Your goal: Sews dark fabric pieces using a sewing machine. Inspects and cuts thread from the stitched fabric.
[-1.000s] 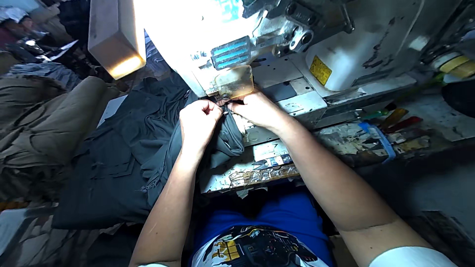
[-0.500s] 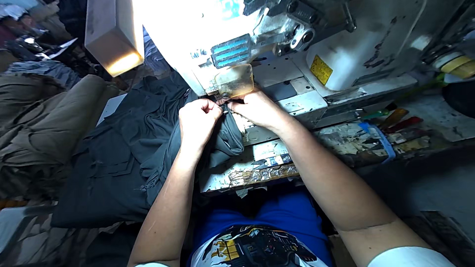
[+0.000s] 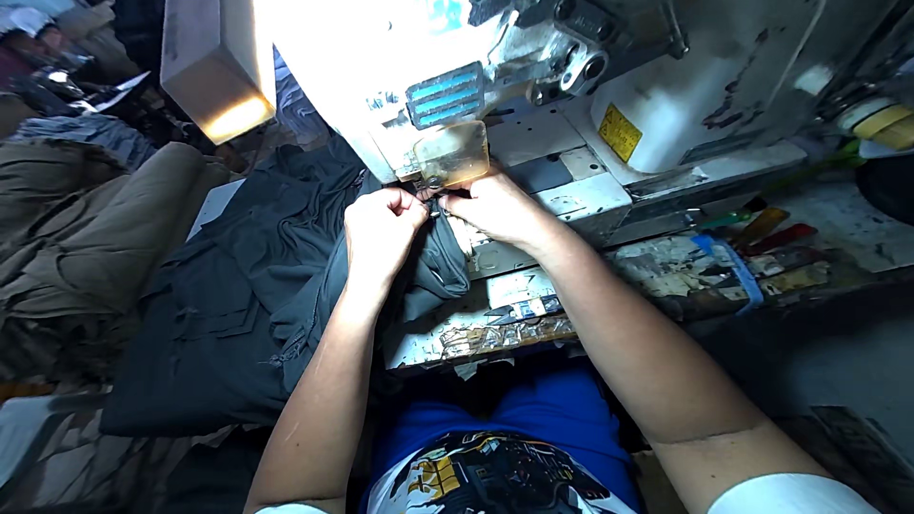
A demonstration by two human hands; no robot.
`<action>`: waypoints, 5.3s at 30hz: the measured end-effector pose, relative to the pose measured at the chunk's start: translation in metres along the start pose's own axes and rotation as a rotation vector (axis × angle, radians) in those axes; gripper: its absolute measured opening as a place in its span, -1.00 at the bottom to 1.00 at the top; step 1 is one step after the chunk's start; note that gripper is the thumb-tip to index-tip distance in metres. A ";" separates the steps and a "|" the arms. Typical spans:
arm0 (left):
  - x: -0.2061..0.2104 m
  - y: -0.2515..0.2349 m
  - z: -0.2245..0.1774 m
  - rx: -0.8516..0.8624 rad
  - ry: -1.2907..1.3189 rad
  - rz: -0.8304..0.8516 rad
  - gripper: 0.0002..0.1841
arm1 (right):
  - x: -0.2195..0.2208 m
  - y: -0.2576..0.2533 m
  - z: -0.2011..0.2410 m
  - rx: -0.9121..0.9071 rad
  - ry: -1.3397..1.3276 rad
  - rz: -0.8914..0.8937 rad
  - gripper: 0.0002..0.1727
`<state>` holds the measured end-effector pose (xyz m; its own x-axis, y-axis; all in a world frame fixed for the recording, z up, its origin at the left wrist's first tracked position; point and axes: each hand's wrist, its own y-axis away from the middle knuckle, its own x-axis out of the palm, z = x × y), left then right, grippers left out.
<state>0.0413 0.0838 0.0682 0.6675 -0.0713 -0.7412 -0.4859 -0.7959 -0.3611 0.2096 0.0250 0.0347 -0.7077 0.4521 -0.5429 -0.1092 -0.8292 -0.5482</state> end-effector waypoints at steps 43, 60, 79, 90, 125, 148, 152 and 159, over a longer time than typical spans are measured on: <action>0.007 0.004 0.001 0.051 -0.061 -0.092 -0.83 | 0.001 0.002 0.006 -0.003 0.064 -0.081 -0.80; 0.000 -0.011 0.001 -0.053 -0.044 0.049 -0.80 | 0.000 0.001 0.008 0.029 0.076 -0.042 -0.77; 0.003 -0.002 0.004 -0.012 0.021 -0.029 -0.85 | 0.000 0.000 0.007 0.017 0.043 -0.067 -0.83; 0.005 -0.001 0.003 0.015 -0.050 -0.052 -0.84 | -0.002 0.000 0.008 0.021 0.074 -0.007 -0.80; 0.007 0.001 0.003 0.020 -0.064 -0.084 -0.83 | 0.001 -0.001 0.003 -0.004 0.060 -0.031 -0.78; 0.010 0.004 0.005 0.083 0.027 -0.132 -0.85 | 0.002 0.001 0.006 0.012 0.076 -0.042 -0.77; 0.011 0.005 0.005 0.087 -0.005 -0.143 -0.85 | 0.002 0.001 0.005 0.004 0.075 -0.046 -0.81; 0.011 0.005 0.002 0.077 -0.037 -0.142 -0.86 | 0.003 0.000 0.004 -0.017 0.065 -0.067 -0.82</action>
<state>0.0448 0.0802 0.0568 0.7118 0.0616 -0.6996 -0.4315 -0.7476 -0.5049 0.2044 0.0253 0.0356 -0.6524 0.5271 -0.5445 -0.1424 -0.7909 -0.5951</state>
